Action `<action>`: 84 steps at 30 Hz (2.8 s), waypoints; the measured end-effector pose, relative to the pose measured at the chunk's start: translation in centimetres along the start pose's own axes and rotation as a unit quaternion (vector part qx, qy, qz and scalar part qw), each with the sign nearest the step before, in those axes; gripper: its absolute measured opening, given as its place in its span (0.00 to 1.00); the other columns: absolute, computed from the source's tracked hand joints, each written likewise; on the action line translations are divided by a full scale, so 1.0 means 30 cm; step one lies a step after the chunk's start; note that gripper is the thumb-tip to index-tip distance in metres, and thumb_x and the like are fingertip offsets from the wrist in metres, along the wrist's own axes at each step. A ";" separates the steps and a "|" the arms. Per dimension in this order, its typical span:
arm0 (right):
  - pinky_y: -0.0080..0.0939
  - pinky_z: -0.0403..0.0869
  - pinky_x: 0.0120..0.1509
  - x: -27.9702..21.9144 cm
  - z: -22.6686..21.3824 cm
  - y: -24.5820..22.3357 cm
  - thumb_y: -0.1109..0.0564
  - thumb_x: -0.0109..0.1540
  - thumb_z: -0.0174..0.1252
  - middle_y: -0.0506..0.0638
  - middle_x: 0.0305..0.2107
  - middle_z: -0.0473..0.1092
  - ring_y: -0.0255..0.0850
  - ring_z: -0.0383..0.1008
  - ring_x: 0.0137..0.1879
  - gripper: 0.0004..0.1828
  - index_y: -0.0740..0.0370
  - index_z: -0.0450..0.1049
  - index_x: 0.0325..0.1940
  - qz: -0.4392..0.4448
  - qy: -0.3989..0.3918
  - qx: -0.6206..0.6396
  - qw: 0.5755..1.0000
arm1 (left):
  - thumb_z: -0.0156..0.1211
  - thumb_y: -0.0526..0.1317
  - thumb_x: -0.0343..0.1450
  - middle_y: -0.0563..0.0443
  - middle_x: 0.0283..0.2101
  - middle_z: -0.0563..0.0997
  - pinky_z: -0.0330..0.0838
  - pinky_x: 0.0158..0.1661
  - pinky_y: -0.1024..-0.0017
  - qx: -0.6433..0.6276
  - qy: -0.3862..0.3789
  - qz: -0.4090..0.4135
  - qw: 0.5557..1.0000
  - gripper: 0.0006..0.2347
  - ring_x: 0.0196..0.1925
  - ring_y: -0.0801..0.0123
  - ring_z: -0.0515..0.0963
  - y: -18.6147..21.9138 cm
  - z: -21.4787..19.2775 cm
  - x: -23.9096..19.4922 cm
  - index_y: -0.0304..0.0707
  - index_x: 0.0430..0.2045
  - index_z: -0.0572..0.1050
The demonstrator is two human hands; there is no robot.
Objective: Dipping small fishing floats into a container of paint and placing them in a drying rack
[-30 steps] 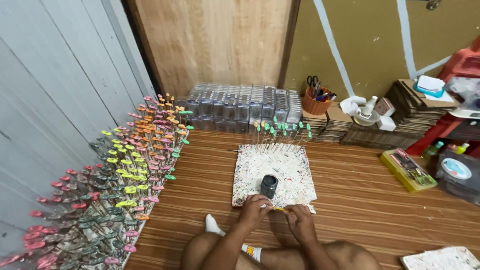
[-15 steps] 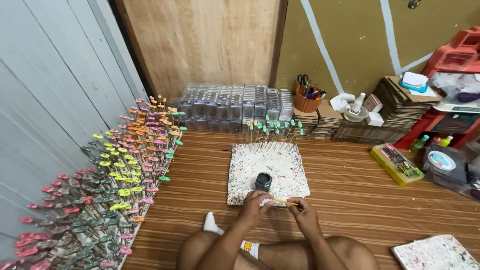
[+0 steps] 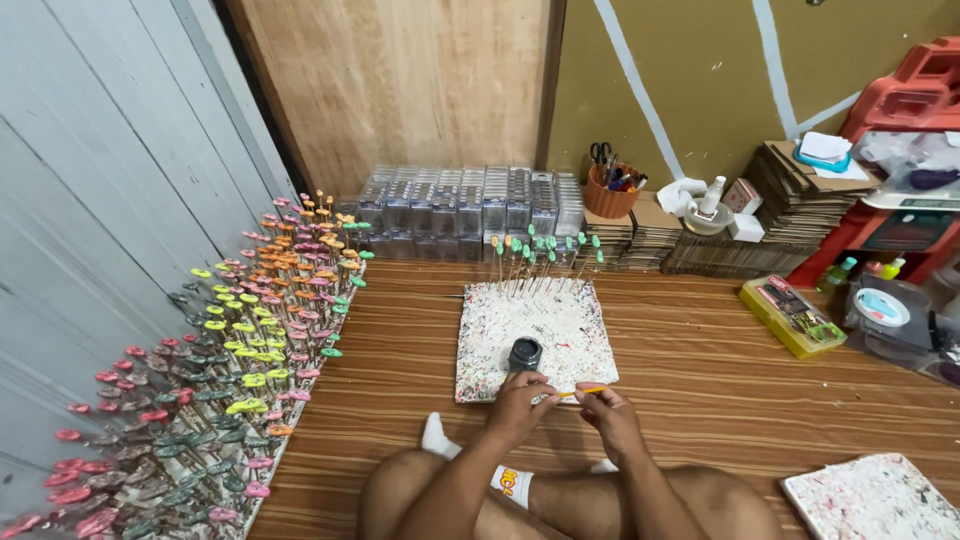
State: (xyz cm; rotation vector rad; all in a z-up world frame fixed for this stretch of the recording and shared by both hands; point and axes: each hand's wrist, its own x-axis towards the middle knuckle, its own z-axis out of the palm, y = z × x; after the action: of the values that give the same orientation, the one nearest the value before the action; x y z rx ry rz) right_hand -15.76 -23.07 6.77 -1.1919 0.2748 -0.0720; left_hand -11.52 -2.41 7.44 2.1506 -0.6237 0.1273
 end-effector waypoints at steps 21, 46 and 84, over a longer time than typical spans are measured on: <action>0.33 0.63 0.37 0.063 0.046 0.110 0.65 0.62 0.61 0.59 0.31 0.76 0.37 0.63 0.30 0.12 0.74 0.80 0.49 -0.001 -0.060 0.015 0.998 | 0.62 0.39 0.71 0.52 0.45 0.79 0.71 0.49 0.65 0.008 0.062 0.046 0.997 0.06 0.47 0.61 0.75 -0.102 0.077 -0.014 0.43 0.37 0.84; 0.42 0.68 0.48 0.141 -0.032 0.229 0.59 0.63 0.62 0.58 0.33 0.79 0.44 0.75 0.40 0.12 0.68 0.83 0.46 0.073 -0.073 -0.029 0.994 | 0.62 0.40 0.73 0.53 0.43 0.78 0.73 0.45 0.69 -0.089 0.020 0.007 0.996 0.06 0.43 0.64 0.78 -0.132 0.065 -0.072 0.39 0.37 0.82; 0.50 0.70 0.56 0.237 -0.046 0.131 0.50 0.68 0.52 0.61 0.40 0.76 0.47 0.70 0.42 0.19 0.68 0.75 0.52 0.051 0.042 0.028 0.997 | 0.57 0.46 0.73 0.54 0.51 0.79 0.76 0.53 0.64 -0.087 0.093 -0.124 0.984 0.08 0.52 0.64 0.79 -0.156 -0.025 0.027 0.46 0.38 0.81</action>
State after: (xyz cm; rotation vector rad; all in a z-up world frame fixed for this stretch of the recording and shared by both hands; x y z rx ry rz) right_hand -9.59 -24.27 1.44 -1.1187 0.4039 -0.0399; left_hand -8.50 0.19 4.76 1.9992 -0.2474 0.1321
